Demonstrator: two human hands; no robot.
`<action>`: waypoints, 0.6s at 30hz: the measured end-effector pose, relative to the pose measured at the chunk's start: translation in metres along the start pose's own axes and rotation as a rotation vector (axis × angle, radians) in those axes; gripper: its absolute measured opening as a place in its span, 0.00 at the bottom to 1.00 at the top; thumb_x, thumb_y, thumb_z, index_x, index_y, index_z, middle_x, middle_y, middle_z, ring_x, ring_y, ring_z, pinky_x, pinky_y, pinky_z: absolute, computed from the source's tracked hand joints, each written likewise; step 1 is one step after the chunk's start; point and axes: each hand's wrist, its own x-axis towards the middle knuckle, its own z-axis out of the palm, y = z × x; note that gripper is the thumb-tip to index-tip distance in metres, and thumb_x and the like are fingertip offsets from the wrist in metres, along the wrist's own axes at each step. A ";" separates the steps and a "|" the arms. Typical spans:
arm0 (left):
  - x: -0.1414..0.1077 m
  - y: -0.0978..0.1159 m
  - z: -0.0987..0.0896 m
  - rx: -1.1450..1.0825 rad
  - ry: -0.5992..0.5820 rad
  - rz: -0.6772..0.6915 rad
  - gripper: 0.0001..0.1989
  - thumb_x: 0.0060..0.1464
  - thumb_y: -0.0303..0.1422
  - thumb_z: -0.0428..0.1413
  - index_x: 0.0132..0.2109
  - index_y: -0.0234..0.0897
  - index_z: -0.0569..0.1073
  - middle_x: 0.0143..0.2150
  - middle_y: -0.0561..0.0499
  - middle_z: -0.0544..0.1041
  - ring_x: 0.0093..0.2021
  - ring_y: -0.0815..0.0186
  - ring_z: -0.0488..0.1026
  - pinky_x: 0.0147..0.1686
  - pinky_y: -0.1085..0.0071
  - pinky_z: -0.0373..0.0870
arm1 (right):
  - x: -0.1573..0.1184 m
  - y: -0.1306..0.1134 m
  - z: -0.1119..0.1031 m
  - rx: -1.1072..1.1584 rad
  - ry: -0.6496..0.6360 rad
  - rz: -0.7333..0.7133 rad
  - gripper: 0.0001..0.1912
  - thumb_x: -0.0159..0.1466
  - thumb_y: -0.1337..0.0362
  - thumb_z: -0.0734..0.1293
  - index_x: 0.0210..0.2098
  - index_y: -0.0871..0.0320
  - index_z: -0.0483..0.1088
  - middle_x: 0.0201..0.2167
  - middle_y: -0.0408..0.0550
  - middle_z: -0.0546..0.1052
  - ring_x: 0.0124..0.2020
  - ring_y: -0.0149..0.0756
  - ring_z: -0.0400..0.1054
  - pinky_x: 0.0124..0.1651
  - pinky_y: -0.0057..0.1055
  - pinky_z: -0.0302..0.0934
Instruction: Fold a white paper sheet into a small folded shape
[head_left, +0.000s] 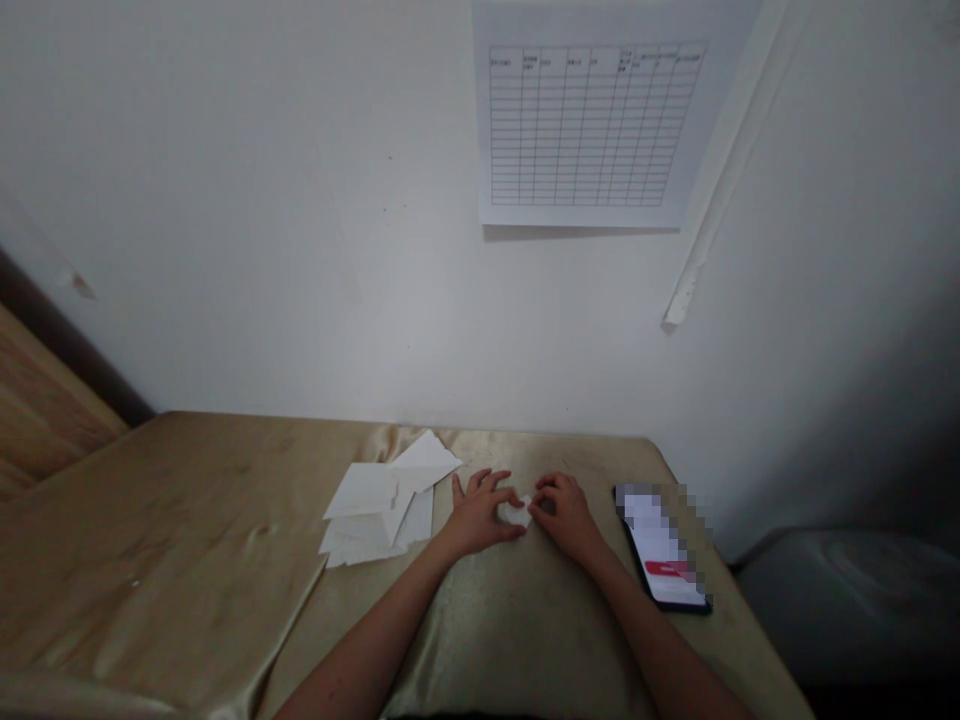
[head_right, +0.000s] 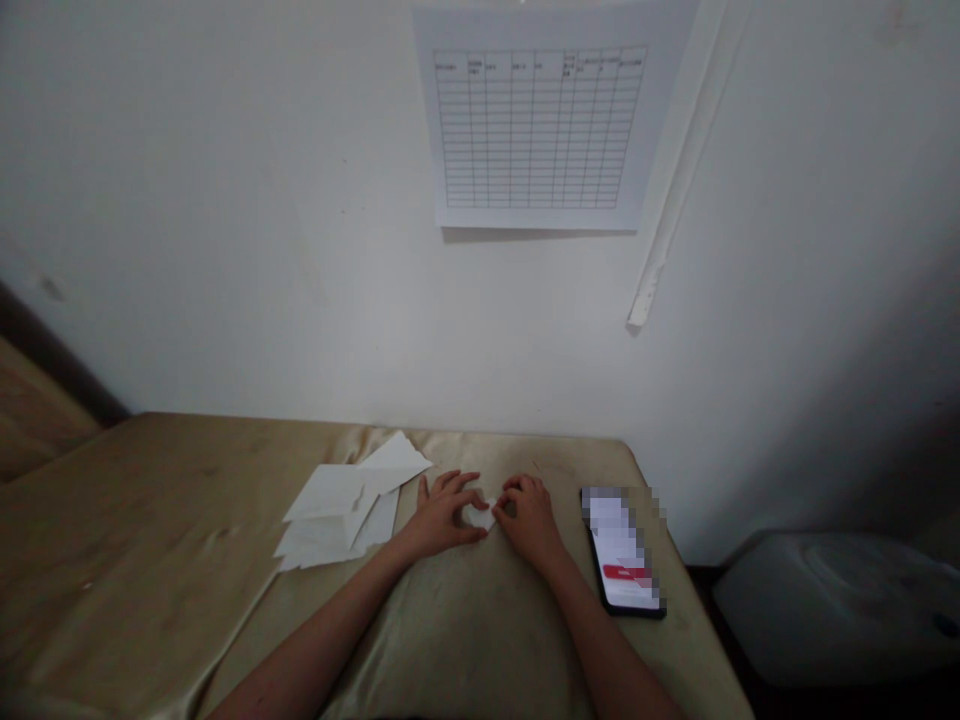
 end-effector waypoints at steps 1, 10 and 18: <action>0.000 0.000 0.000 0.004 0.001 -0.003 0.22 0.44 0.46 0.68 0.48 0.55 0.76 0.70 0.55 0.61 0.72 0.43 0.48 0.62 0.26 0.29 | 0.000 0.000 0.000 -0.001 0.005 0.000 0.02 0.60 0.65 0.71 0.31 0.54 0.77 0.46 0.51 0.75 0.52 0.44 0.65 0.57 0.41 0.58; 0.001 -0.001 0.001 0.011 -0.005 -0.004 0.24 0.42 0.46 0.69 0.48 0.55 0.76 0.70 0.55 0.60 0.71 0.42 0.48 0.62 0.26 0.30 | 0.001 -0.002 0.001 0.004 0.023 0.017 0.03 0.59 0.66 0.71 0.29 0.54 0.77 0.45 0.51 0.75 0.51 0.44 0.66 0.57 0.41 0.58; 0.003 -0.005 0.004 0.005 -0.009 -0.001 0.24 0.42 0.47 0.69 0.49 0.56 0.76 0.71 0.54 0.60 0.72 0.41 0.47 0.61 0.25 0.29 | 0.000 -0.006 0.002 -0.026 0.032 0.018 0.03 0.59 0.67 0.70 0.28 0.54 0.76 0.44 0.52 0.76 0.51 0.45 0.66 0.56 0.42 0.59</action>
